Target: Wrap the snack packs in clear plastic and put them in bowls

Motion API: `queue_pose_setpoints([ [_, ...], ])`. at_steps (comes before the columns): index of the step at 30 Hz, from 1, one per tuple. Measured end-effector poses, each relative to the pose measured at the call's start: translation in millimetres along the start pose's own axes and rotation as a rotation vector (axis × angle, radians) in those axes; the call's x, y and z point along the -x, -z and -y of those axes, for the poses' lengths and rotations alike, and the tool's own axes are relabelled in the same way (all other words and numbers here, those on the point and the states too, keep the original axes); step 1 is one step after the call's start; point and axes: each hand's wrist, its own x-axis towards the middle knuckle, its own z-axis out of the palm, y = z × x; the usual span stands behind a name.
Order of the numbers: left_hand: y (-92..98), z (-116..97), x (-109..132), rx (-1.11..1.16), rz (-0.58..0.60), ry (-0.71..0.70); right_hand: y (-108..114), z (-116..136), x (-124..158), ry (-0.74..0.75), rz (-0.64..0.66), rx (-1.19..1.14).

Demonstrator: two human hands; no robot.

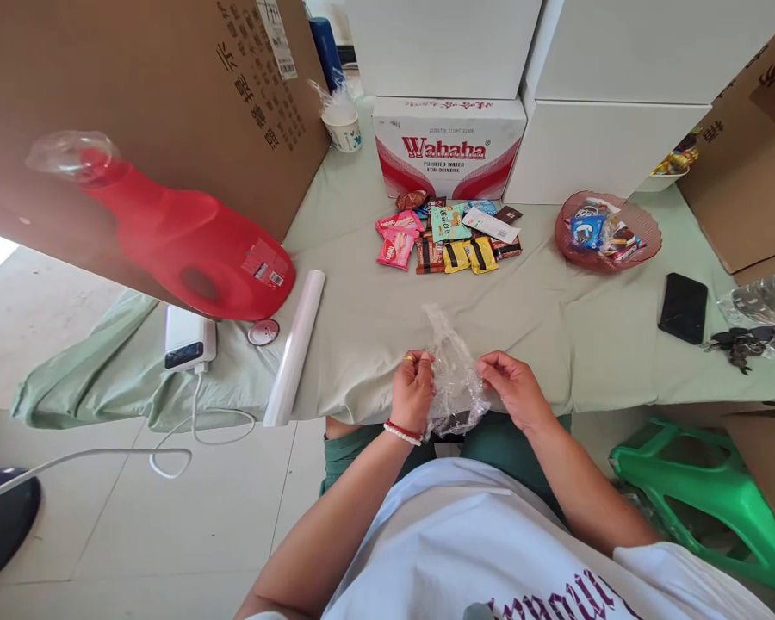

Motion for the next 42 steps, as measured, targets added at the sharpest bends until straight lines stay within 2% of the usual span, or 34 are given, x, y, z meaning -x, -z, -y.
queue_pose_setpoints([
  [3,14.4,-7,-15,-0.027,-0.037,-0.018,18,5,-6,-0.057,-0.06,-0.153],
  [6,24.2,-14,-29,-0.043,-0.09,-0.032,42,6,-11,-0.09,-0.109,-0.174],
  [9,29.1,-17,-37,-0.054,-0.136,-0.044,64,4,-13,-0.089,-0.113,-0.015],
  [11,29.6,-17,-39,-0.064,-0.14,-0.07,71,5,-14,-0.019,-0.111,0.185],
  [15,23.4,-13,-33,-0.064,-0.088,-0.088,59,13,-21,0.327,-0.016,0.601],
  [18,18.2,-9,-25,-0.057,-0.02,-0.063,37,17,-39,0.475,0.063,0.712],
  [20,19.3,-7,-20,-0.059,0.043,-0.053,25,19,-54,0.438,0.045,0.623],
  [22,26.0,-5,-16,-0.085,0.09,-0.057,19,23,-65,0.331,0.032,0.411],
  [26,49.3,-7,-10,-0.286,0.07,-0.136,18,39,-70,0.109,0.042,-0.006],
  [28,58.0,-13,-6,-0.379,0.086,-0.215,17,45,-65,0.067,0.033,-0.046],
  [30,59.3,-23,-4,-0.338,0.182,-0.223,15,50,-58,0.058,0.053,-0.024],
  [33,45.6,-35,-6,-0.117,0.299,-0.04,10,51,-52,0.064,0.099,-0.002],
  [35,30.2,-36,-13,-0.083,0.25,0.059,8,50,-50,0.09,0.119,-0.001],
  [39,6.3,-26,-32,-0.206,0.164,0.0,12,45,-51,0.106,0.107,-0.006],
  [42,3.4,-20,-45,-0.174,0.114,-0.067,26,35,-58,0.071,-0.021,0.008],
])
